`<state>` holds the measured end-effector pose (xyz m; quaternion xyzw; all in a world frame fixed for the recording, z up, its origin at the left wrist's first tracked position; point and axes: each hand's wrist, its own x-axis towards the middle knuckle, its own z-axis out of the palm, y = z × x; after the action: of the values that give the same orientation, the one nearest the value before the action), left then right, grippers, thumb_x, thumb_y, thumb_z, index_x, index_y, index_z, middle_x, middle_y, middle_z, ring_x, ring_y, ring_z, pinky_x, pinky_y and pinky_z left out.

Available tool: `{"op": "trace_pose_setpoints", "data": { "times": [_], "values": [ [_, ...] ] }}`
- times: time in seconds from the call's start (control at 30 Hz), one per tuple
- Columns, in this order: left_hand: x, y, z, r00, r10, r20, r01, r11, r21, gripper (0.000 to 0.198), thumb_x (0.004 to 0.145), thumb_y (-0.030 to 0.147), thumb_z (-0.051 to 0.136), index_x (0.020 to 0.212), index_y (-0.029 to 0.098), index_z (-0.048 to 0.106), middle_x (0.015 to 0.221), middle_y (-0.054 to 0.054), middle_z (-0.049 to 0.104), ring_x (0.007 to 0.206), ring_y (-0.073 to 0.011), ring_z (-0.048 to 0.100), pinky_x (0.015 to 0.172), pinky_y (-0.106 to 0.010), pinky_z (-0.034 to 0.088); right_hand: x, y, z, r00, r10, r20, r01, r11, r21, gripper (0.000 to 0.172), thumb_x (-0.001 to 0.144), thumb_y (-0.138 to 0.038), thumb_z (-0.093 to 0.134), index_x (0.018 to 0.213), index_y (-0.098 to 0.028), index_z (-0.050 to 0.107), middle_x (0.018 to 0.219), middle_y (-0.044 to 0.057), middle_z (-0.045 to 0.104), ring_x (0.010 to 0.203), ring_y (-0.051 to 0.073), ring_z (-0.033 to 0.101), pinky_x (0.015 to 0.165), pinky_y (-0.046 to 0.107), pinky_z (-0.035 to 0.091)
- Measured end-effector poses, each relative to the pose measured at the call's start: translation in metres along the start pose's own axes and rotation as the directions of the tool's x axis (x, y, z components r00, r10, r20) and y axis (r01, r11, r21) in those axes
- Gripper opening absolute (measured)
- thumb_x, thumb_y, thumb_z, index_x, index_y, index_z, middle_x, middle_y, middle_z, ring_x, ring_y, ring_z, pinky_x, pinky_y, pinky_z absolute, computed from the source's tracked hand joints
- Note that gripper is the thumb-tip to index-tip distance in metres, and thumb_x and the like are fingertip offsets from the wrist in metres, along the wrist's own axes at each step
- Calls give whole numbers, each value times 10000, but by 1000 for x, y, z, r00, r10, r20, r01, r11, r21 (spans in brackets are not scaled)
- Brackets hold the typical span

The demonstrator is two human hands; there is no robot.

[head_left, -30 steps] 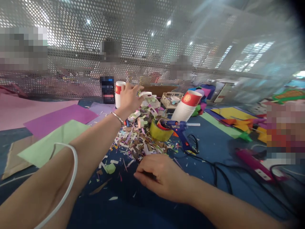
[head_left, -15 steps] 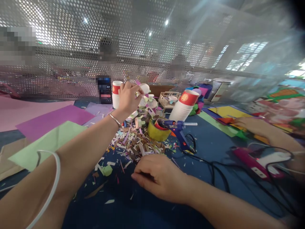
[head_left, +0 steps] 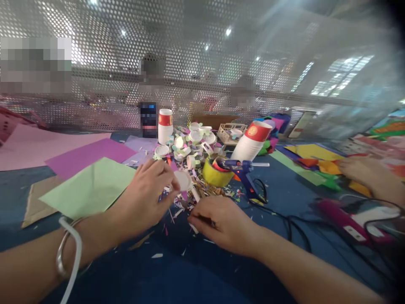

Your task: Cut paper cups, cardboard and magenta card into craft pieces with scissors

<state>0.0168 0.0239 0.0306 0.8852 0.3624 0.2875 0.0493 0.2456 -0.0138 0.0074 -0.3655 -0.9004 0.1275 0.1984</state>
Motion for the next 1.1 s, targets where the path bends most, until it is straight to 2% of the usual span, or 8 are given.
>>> {"op": "trace_pose_setpoints", "data": {
  "times": [0.17, 0.3, 0.47, 0.57, 0.63, 0.8, 0.93, 1.1],
  "values": [
    [-47, 24, -6, 991, -75, 108, 88, 989, -119, 105, 927, 165, 547, 871, 223, 615, 969, -30, 590, 952, -233, 496, 850, -411, 385, 1, 1, -5, 998, 2, -56, -1, 1000, 9, 282, 996, -279, 514, 800, -133, 656, 697, 23, 603, 645, 130, 529, 619, 251, 371],
    [-66, 30, -1, 983, -104, 151, 132, 972, -192, 155, 894, 112, 526, 824, 221, 610, 936, -25, 601, 896, -226, 509, 800, -406, 377, 1, 4, -10, 995, 50, -89, -48, 998, 27, 277, 995, -284, 532, 798, -137, 661, 686, 15, 596, 645, 122, 539, 631, 241, 379],
    [-68, 23, -2, 983, -25, 183, 66, 973, -221, 144, 848, 76, 562, 853, 212, 609, 998, -33, 592, 932, -221, 509, 830, -399, 389, 2, 6, -14, 992, 99, -79, -99, 995, 4, 275, 1001, -290, 522, 823, -141, 670, 727, 24, 628, 678, 127, 569, 655, 243, 394],
    [-67, 16, -3, 982, -10, 190, 53, 973, -224, 91, 864, 117, 592, 865, 208, 592, 1056, -37, 584, 970, -224, 507, 838, -392, 394, 2, 7, -16, 989, 133, -68, -134, 991, -18, 269, 1002, -306, 524, 831, -154, 664, 753, 23, 644, 702, 131, 580, 672, 246, 398],
    [-66, 12, -2, 976, -26, 215, 72, 975, -208, 71, 869, 187, 641, 879, 207, 574, 1074, -38, 587, 988, -231, 508, 874, -413, 387, 1, 7, -20, 986, 161, -52, -163, 986, -39, 256, 1000, -298, 526, 825, -163, 655, 753, 15, 644, 699, 129, 576, 667, 245, 393],
    [-64, 8, 2, 959, -125, 256, 165, 976, -142, 275, 803, 370, 754, 911, 223, 548, 1077, -49, 604, 1011, -278, 498, 906, -459, 367, -4, 6, -28, 961, 266, 73, -259, 961, -98, 192, 994, -284, 532, 900, -187, 668, 797, 6, 664, 705, 138, 583, 651, 254, 387],
    [-65, 7, 4, 943, -153, 297, 198, 972, -125, 322, 780, 412, 770, 912, 231, 539, 1093, -45, 608, 1011, -281, 508, 891, -454, 354, -7, 5, -30, 949, 275, 153, -251, 955, -156, 174, 990, -255, 521, 985, -194, 685, 837, 23, 671, 727, 160, 597, 663, 269, 405],
    [-64, 5, 7, 931, -145, 335, 199, 971, -133, 310, 804, 422, 742, 919, 228, 530, 1047, -32, 611, 994, -269, 515, 855, -431, 340, -9, 6, -26, 965, 184, 185, -157, 976, -153, 259, 986, -173, 484, 1166, -201, 668, 1035, 67, 686, 922, 197, 643, 800, 301, 459]
  ]
}}
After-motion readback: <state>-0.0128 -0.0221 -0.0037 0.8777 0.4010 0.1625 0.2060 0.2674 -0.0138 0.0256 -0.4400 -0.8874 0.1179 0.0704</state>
